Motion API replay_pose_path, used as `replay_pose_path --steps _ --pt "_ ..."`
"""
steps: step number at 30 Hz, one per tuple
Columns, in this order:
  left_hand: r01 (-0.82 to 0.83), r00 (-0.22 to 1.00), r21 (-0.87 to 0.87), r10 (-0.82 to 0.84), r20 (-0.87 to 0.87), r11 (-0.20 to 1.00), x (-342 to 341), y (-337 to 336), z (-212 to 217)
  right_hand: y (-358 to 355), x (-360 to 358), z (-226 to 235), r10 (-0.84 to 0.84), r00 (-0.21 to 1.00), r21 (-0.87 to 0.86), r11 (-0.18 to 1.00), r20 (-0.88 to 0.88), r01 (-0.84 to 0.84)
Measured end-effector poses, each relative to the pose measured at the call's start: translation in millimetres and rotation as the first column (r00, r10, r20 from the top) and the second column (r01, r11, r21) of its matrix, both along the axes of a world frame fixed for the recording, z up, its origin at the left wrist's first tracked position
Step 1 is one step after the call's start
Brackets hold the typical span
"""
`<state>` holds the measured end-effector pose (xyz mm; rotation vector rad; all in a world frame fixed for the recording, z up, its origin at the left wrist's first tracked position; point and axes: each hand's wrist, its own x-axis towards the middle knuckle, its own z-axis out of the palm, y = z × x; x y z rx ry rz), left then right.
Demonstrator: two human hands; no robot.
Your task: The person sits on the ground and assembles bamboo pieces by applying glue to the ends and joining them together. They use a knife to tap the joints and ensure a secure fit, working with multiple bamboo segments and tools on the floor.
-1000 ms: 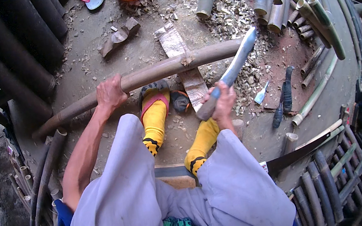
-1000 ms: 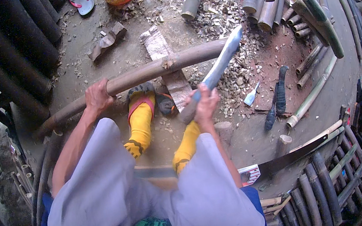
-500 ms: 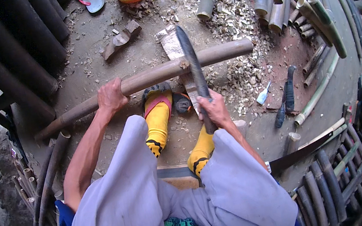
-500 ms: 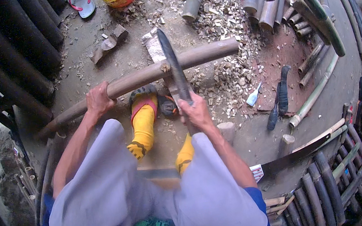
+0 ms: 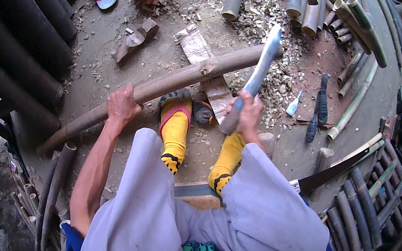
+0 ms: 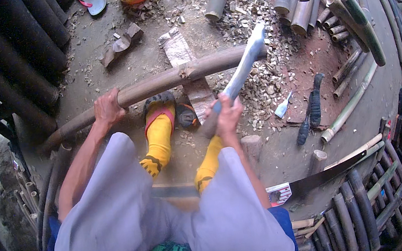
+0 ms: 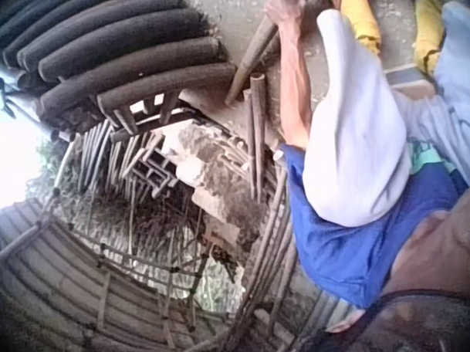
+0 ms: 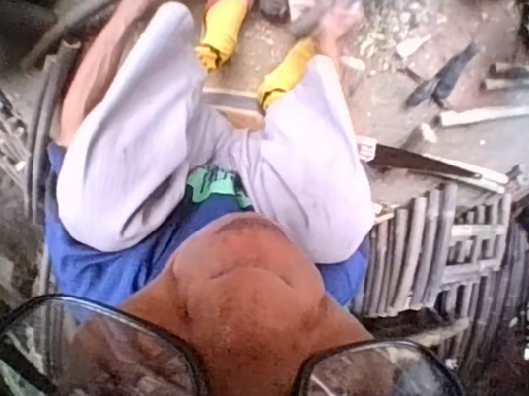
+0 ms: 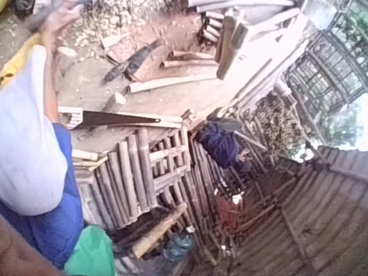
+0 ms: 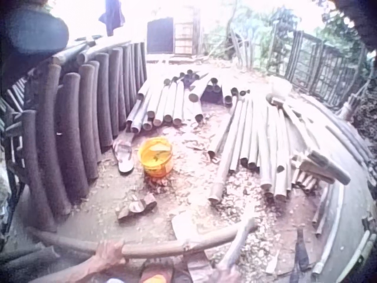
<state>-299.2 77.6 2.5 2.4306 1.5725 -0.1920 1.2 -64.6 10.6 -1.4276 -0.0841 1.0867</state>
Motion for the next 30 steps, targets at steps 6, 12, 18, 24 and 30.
replay_pose_path --steps 6,12,18,24,30 --pt "-0.058 0.998 -0.089 0.055 -0.028 0.994 -5.2 0.3 -9.0 -32.1 36.4 8.3 0.460 0.886 -0.101 0.885 0.056 -0.454" --pt "-0.063 0.996 -0.073 0.058 -0.067 0.995 -4.5 1.9 -4.8 -25.5 47.3 7.6 0.284 0.953 0.015 0.958 0.104 -0.287" --pt "-0.020 0.999 -0.017 0.019 -0.034 1.000 -8.6 -0.6 -4.1 -9.4 34.2 2.1 0.207 0.978 0.004 0.978 -0.031 -0.207" --pt "-0.030 0.998 -0.054 0.027 -0.051 0.998 -4.9 -2.1 1.5 -11.3 -3.5 -0.9 0.611 0.783 -0.183 0.788 0.119 -0.587" --pt "-0.022 1.000 -0.025 0.023 0.018 0.999 -2.7 -0.2 2.1 0.5 -2.2 -7.6 0.278 0.960 -0.017 0.961 0.017 -0.278"
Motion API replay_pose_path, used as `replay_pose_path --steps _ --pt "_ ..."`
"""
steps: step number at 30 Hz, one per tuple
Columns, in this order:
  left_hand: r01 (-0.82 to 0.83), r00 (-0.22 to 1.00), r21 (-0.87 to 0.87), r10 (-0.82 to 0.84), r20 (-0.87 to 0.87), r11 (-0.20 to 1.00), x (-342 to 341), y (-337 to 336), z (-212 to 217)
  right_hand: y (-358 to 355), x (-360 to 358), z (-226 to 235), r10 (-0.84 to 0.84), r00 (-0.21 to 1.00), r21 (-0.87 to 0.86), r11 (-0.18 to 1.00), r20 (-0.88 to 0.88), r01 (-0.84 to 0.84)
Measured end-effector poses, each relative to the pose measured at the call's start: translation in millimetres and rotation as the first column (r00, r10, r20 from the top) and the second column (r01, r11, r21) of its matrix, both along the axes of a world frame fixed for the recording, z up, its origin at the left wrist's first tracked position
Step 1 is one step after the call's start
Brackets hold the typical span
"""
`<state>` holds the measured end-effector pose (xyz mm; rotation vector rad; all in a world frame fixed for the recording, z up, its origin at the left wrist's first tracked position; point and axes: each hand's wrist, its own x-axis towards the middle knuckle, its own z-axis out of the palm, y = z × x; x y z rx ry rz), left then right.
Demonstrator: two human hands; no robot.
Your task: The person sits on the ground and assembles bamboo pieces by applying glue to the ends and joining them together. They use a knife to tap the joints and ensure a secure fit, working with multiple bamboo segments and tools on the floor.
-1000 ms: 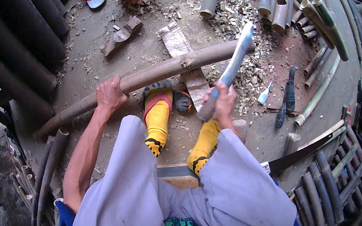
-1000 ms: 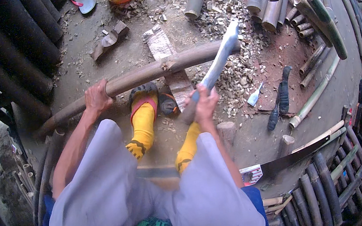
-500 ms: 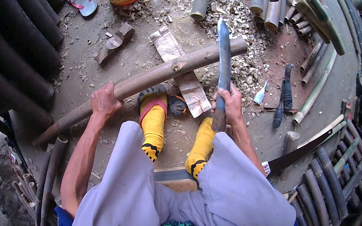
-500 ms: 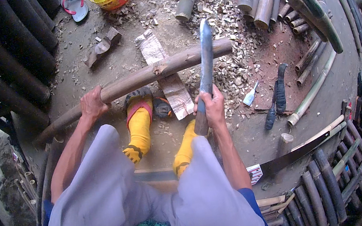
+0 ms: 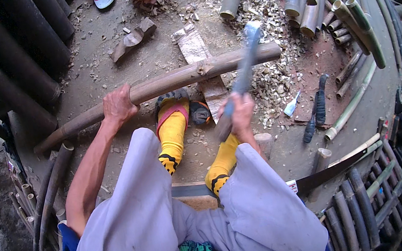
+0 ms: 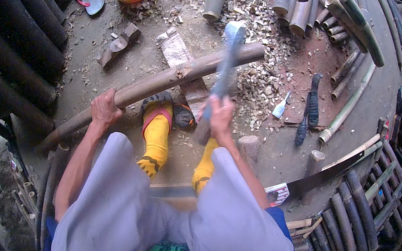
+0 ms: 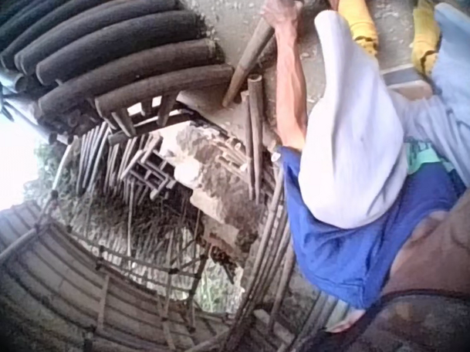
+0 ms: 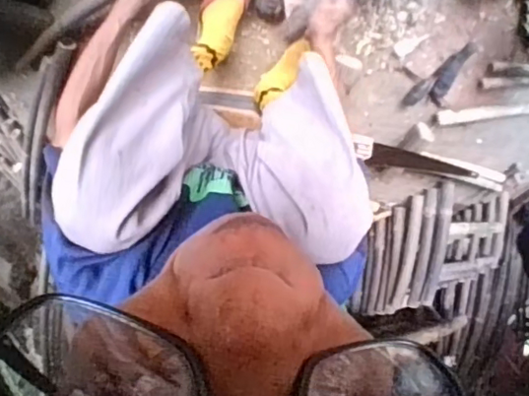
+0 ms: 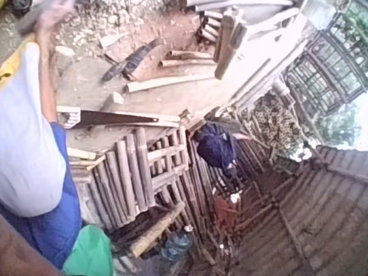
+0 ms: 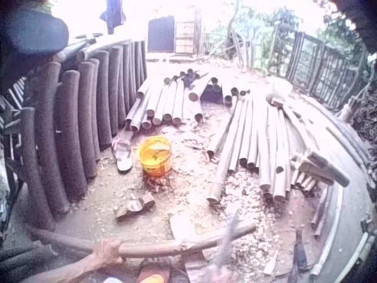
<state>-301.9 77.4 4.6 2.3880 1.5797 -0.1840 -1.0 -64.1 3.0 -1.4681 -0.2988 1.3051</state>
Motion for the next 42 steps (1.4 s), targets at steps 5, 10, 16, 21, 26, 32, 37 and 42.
replay_pose_path --steps 5,10,16,21,26,32,37,42 --pt "-0.036 0.998 -0.032 0.034 -0.049 0.999 -5.1 -0.4 2.6 -5.5 0.4 -0.7 0.382 0.908 -0.121 0.923 0.171 -0.365" --pt "-0.021 0.999 -0.047 0.020 -0.033 0.999 -7.1 1.3 -5.0 -3.2 -27.4 0.3 0.076 0.997 -0.037 0.996 -0.006 -0.076" --pt "-0.044 0.997 -0.048 0.041 -0.069 0.998 -6.2 -2.0 -4.4 -0.1 -0.9 2.4 0.124 0.991 -0.042 0.992 0.054 -0.121" --pt "-0.040 0.999 -0.038 0.040 -0.015 0.998 -13.3 0.3 -5.6 -2.8 -32.1 -1.0 0.405 0.913 -0.127 0.909 0.047 -0.396" --pt "-0.005 1.000 -0.004 0.005 0.005 1.000 -10.2 -0.9 -2.7 3.8 -6.3 1.5 -0.020 1.000 -0.006 1.000 -0.009 0.020" --pt "-0.014 0.999 -0.016 0.013 -0.029 1.000 -14.5 -0.6 -4.8 -9.1 -38.2 1.7 0.376 0.927 -0.127 0.919 0.001 -0.373" --pt "0.010 1.000 0.065 -0.011 0.004 0.998 -7.4 -3.5 2.9 0.8 -17.5 4.9 -0.060 0.992 -0.035 0.998 -0.114 0.056" --pt "0.017 0.999 0.233 -0.028 0.046 0.972 -9.6 -20.7 -12.5 0.9 -12.0 8.4 0.002 0.998 -0.094 0.996 -0.057 -0.007"
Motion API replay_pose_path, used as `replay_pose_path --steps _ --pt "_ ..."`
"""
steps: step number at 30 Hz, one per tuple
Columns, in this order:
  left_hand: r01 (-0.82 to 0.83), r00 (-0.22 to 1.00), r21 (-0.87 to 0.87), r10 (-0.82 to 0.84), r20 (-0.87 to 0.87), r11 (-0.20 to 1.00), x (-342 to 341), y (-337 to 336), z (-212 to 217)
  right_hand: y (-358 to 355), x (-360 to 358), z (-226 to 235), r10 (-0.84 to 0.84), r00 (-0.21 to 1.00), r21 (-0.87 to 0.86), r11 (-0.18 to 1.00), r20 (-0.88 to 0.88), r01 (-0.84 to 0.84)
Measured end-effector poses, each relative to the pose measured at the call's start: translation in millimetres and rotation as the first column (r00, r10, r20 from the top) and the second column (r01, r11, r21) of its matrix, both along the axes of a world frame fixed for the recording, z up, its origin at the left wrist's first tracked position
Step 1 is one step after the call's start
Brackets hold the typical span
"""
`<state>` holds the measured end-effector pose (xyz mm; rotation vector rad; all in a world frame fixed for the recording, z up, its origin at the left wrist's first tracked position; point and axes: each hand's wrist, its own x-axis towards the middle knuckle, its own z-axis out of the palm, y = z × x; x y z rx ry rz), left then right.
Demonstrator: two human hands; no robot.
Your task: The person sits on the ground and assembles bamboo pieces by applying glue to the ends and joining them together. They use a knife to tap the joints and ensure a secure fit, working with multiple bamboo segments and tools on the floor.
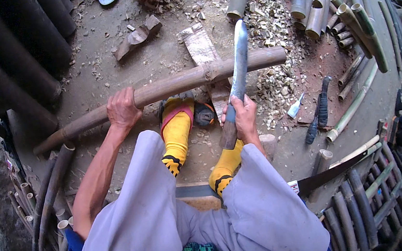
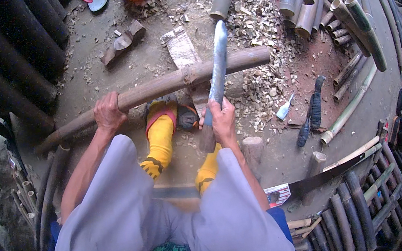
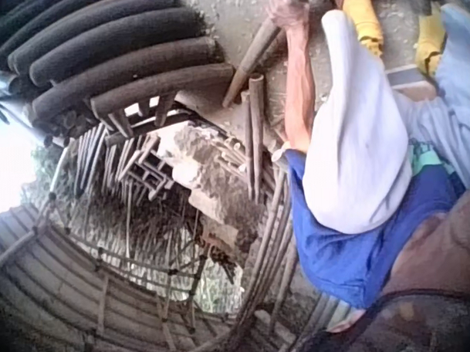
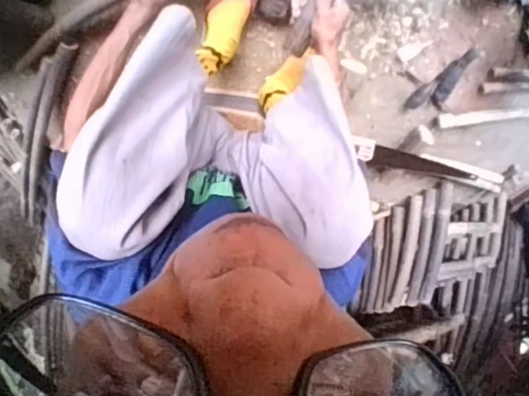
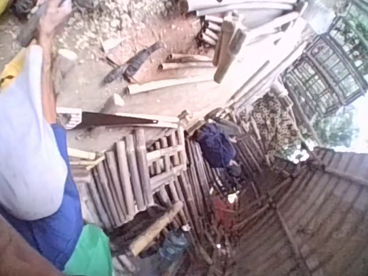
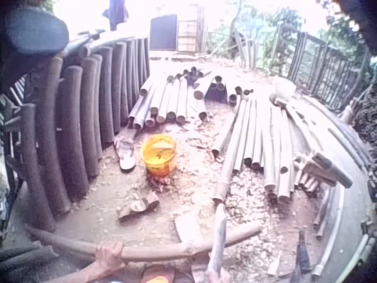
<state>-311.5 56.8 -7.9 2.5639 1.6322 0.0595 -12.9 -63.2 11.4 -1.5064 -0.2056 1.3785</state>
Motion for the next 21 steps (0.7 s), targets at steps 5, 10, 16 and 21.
replay_pose_path --steps 5,10,16,21 --pt "0.002 1.000 0.042 -0.003 0.026 0.999 -1.4 -3.5 -5.5 -12.1 -10.7 1.3 0.311 0.940 -0.121 0.948 0.138 -0.296" --pt "0.013 0.998 0.072 -0.017 0.054 0.997 2.4 -1.8 -5.5 -6.8 -3.3 1.6 0.092 0.994 -0.008 0.996 0.066 -0.092" --pt "-0.004 1.000 0.027 0.004 -0.008 1.000 -6.9 -3.0 -7.8 -10.0 0.7 2.4 0.360 0.907 -0.128 0.932 0.217 -0.339" --pt "-0.005 1.000 0.046 0.005 0.016 0.999 -0.5 -0.5 -6.1 -10.7 -20.5 -1.2 0.338 0.940 -0.038 0.940 -0.034 -0.340"
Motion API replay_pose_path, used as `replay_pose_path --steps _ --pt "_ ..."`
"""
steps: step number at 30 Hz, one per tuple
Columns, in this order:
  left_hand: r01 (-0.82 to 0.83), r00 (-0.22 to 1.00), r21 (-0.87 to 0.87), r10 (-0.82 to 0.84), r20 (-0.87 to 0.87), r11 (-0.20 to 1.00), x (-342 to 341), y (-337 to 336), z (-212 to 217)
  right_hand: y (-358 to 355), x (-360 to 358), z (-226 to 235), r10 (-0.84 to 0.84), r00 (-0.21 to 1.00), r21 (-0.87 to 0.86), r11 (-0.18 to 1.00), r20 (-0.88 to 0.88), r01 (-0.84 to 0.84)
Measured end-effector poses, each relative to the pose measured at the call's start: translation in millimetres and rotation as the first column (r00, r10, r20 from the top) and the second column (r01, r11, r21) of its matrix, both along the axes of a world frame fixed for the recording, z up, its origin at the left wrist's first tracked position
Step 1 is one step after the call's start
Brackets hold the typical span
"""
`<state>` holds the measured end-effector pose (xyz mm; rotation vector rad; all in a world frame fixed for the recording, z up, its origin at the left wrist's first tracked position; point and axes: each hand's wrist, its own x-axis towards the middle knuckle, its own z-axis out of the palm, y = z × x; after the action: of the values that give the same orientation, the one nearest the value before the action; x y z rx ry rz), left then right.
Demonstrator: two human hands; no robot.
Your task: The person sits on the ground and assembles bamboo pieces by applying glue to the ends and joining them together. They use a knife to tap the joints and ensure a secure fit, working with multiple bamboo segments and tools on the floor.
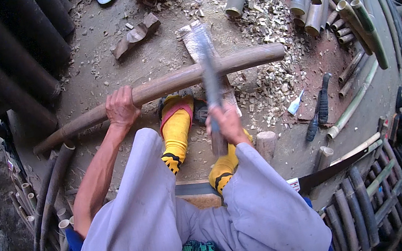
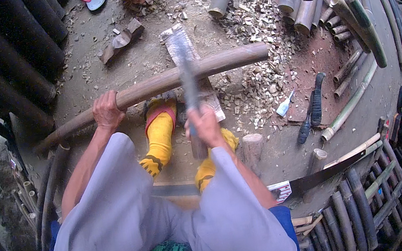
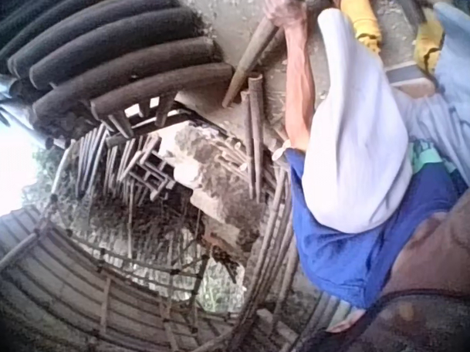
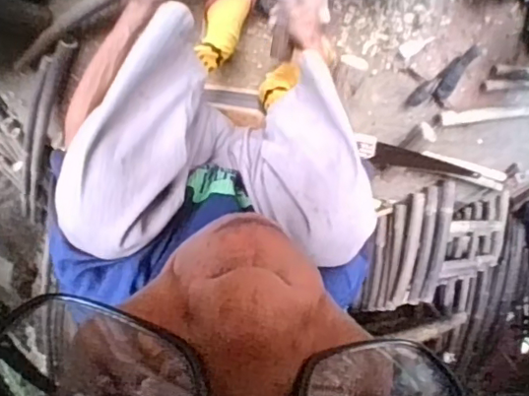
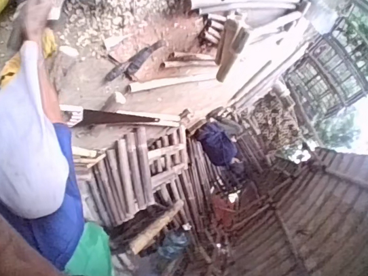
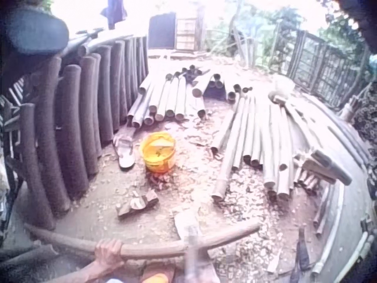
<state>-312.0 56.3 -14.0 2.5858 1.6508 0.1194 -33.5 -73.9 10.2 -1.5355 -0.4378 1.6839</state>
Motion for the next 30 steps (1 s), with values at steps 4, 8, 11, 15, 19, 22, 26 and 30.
replay_pose_path --steps 4,8,11,15,19,22,26,30 --pt "-0.003 1.000 -0.043 0.002 -0.008 0.999 -3.5 0.1 -2.0 -9.3 -8.9 1.1 0.269 0.926 0.067 0.953 0.266 -0.296" --pt "-0.038 0.994 -0.336 0.002 -0.108 0.941 -0.4 23.8 16.3 -1.6 18.9 -2.9 -0.208 0.976 0.073 0.976 0.070 0.203" --pt "-0.072 0.988 -0.436 0.003 -0.157 0.897 2.8 30.7 23.8 5.3 25.1 -1.5 -0.287 0.957 0.073 0.956 0.045 0.283" --pt "-0.051 0.993 -0.426 -0.001 -0.120 0.903 -2.5 30.0 21.6 -3.6 13.0 -6.1 0.041 0.985 0.050 0.998 0.169 -0.050" --pt "-0.069 0.988 -0.456 -0.001 -0.152 0.887 4.2 32.9 26.1 3.5 26.3 -15.8 -0.352 0.936 0.116 0.930 0.012 0.348" --pt "-0.058 0.991 -0.456 -0.002 -0.131 0.888 -1.9 35.1 19.0 0.6 6.7 -10.2 -0.095 0.992 0.050 0.995 0.083 0.091" --pt "-0.053 0.990 -0.452 -0.010 -0.137 0.890 -3.5 33.3 22.1 3.4 13.4 4.6 0.067 0.928 0.030 0.996 0.366 -0.084" --pt "-0.034 0.991 -0.435 -0.025 -0.130 0.900 1.7 36.6 21.8 1.2 5.0 -17.1 -0.387 0.922 0.127 0.916 0.020 0.381"
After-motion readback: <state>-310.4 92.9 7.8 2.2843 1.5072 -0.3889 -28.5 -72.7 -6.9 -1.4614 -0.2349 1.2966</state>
